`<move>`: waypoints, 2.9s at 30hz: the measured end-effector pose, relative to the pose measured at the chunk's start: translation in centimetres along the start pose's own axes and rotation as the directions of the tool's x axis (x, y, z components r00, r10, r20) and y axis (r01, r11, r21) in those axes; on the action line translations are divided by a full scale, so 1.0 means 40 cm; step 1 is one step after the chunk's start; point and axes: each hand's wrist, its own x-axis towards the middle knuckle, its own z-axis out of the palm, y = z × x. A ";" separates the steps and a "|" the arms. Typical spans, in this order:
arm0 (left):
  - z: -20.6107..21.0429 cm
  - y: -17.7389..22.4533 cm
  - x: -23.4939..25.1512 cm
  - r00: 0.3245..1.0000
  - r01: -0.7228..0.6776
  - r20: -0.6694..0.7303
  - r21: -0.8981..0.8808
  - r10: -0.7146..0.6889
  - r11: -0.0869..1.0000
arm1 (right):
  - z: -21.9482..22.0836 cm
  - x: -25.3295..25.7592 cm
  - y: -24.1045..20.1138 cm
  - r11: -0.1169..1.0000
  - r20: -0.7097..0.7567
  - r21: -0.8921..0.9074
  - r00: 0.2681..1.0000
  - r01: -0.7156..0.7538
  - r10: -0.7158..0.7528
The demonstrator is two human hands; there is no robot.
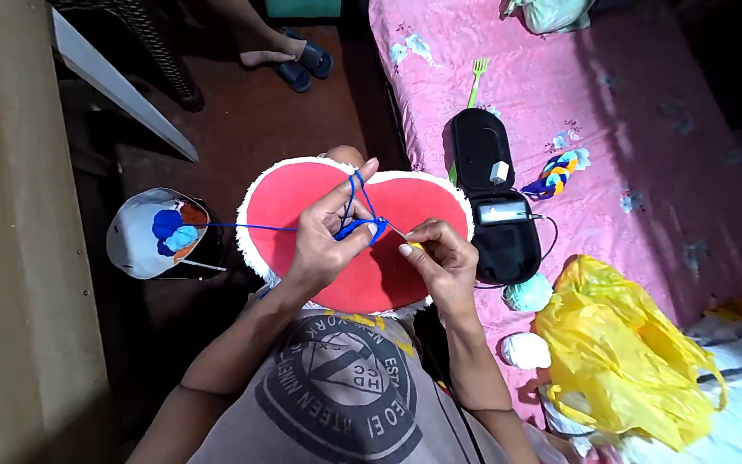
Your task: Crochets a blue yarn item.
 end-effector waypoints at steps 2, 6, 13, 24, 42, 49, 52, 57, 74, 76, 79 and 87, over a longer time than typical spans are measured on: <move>0.000 0.002 0.002 0.999 0.036 0.008 -0.030 -0.036 0.999 | -0.003 0.005 -0.002 0.988 0.029 0.122 0.996 -0.093 0.090; 0.006 0.004 0.003 0.997 0.080 -0.001 -0.071 -0.081 0.994 | -0.001 0.017 0.011 0.808 0.182 0.489 0.944 -0.330 0.275; 0.017 0.002 0.002 0.996 0.091 -0.025 0.019 -0.090 0.996 | 0.009 0.019 0.016 0.798 0.155 0.528 0.957 -0.291 0.246; 0.044 -0.054 -0.024 0.897 -0.402 0.096 0.580 0.431 0.708 | 0.035 0.005 -0.021 0.766 -0.052 -0.624 0.971 0.152 -0.235; 0.013 0.006 -0.010 0.993 0.076 -0.080 -0.115 -0.085 0.990 | -0.032 0.053 0.022 0.952 0.201 0.245 0.970 -0.186 0.138; 0.020 0.019 -0.016 0.991 0.077 -0.104 -0.047 -0.081 0.996 | -0.063 0.056 0.002 0.965 0.224 -0.194 0.966 0.174 -0.129; 0.025 0.026 -0.017 0.990 0.059 -0.125 -0.013 -0.060 0.998 | -0.062 0.049 -0.014 0.854 0.239 -0.418 0.944 0.311 -0.227; 0.035 0.023 -0.024 0.987 -0.024 -0.157 0.069 0.035 0.997 | -0.027 0.024 -0.046 0.596 0.224 -0.704 0.918 0.385 -0.328; 0.046 -0.002 -0.024 0.981 -0.078 -0.173 0.061 0.088 0.995 | 0.090 0.006 -0.026 0.984 -0.031 0.098 0.988 -0.148 0.151; 0.035 0.004 -0.021 0.986 -0.052 -0.157 0.049 0.060 0.997 | 0.084 0.009 -0.007 0.998 -0.032 0.030 0.998 -0.052 0.053; 0.019 0.007 -0.016 0.991 -0.004 -0.135 0.106 0.019 0.994 | 0.063 0.008 0.014 0.869 -0.030 -0.451 0.969 0.205 -0.245; 0.003 0.001 -0.011 0.993 0.043 -0.115 0.219 -0.018 0.975 | 0.013 0.012 -0.030 0.661 0.101 -0.695 0.948 0.284 -0.301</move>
